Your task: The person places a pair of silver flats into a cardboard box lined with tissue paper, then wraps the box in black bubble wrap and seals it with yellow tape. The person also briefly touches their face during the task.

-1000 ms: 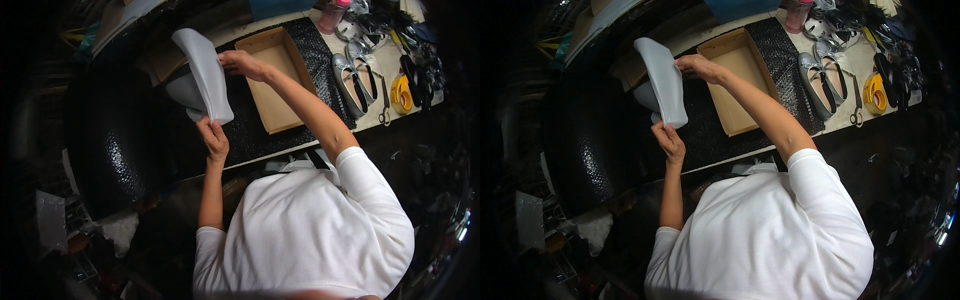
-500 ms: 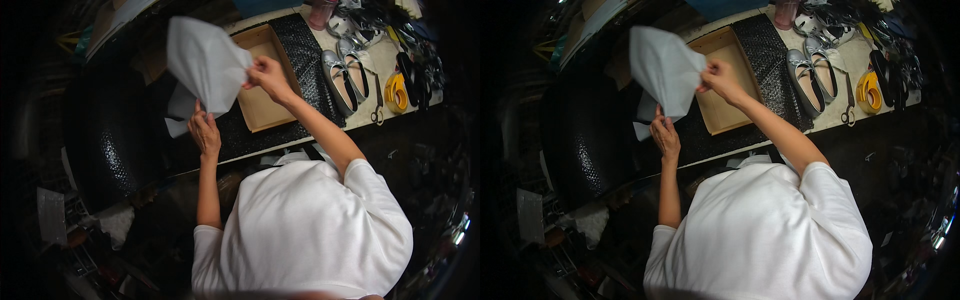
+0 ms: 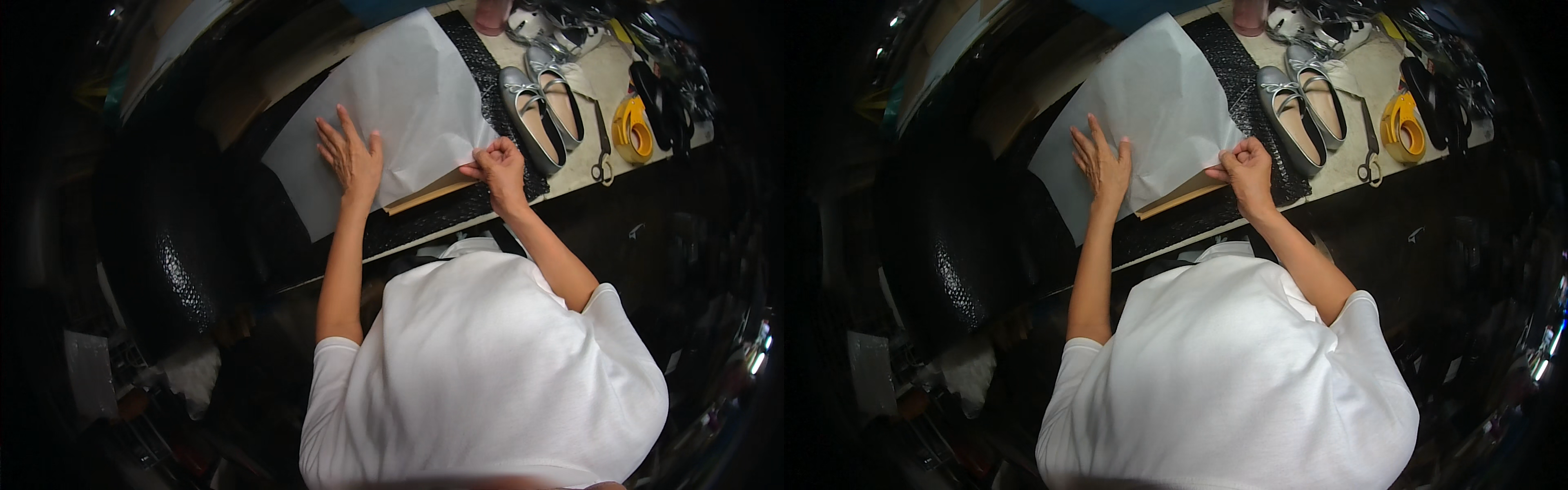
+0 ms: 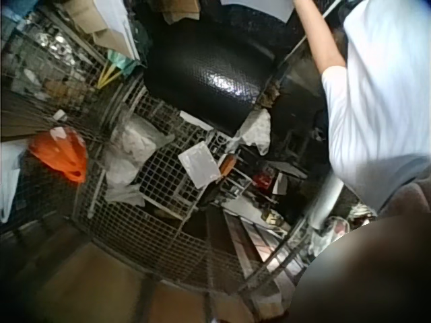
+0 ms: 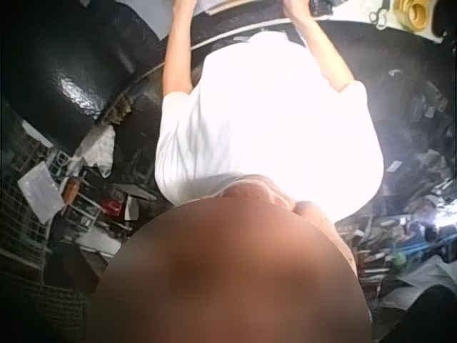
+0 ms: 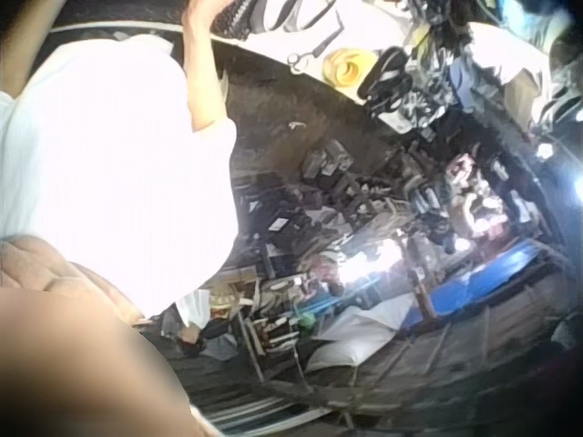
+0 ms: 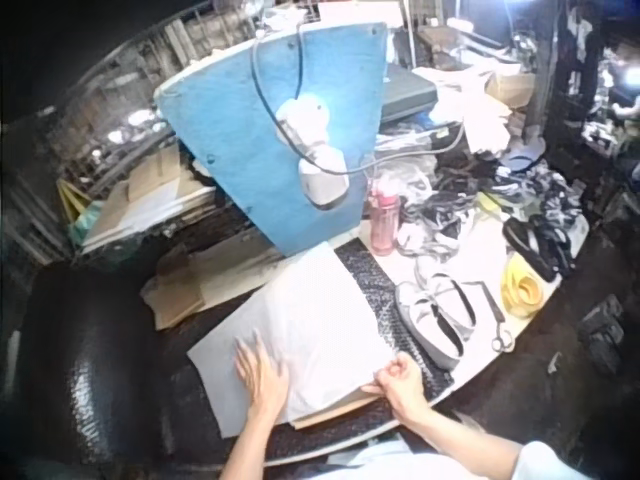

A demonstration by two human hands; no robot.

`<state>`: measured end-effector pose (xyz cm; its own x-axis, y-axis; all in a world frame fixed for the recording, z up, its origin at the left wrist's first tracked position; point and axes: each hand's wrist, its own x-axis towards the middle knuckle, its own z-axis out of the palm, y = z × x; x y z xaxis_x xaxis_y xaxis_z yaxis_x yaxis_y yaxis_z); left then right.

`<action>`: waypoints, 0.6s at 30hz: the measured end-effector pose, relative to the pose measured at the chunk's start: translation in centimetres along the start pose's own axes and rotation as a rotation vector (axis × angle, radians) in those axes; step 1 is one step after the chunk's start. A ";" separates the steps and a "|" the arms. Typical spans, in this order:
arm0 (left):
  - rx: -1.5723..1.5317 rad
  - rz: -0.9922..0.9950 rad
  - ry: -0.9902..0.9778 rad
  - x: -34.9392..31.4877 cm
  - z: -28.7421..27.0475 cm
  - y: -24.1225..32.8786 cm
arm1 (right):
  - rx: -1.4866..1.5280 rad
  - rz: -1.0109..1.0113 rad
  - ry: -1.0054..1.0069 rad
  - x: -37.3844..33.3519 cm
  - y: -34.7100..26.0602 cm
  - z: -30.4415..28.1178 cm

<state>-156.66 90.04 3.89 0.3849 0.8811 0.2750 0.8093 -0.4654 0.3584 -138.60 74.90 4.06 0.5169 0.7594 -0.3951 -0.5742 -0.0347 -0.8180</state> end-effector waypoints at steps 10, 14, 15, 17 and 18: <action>0.299 0.373 -0.397 2.0 5.0 2.3 | -0.054 0.024 -0.070 -0.8 0.8 -2.0; 0.558 0.299 -0.623 2.9 6.0 2.1 | -0.126 0.021 -0.110 -1.2 0.5 -3.6; 0.625 0.270 -0.677 3.2 6.3 2.2 | -0.144 0.011 -0.112 -1.2 0.5 -4.0; 0.670 0.230 -0.730 3.8 6.8 2.6 | -0.208 -0.007 -0.105 -1.5 0.5 -5.0; 0.652 0.218 -0.729 4.0 7.0 2.9 | -0.241 -0.014 -0.107 -1.6 0.5 -5.5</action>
<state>-149.67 92.87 -0.25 0.5555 0.7202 -0.4156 0.6896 -0.6783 -0.2537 -136.19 70.10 1.94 0.4464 0.8249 -0.3469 -0.3932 -0.1674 -0.9041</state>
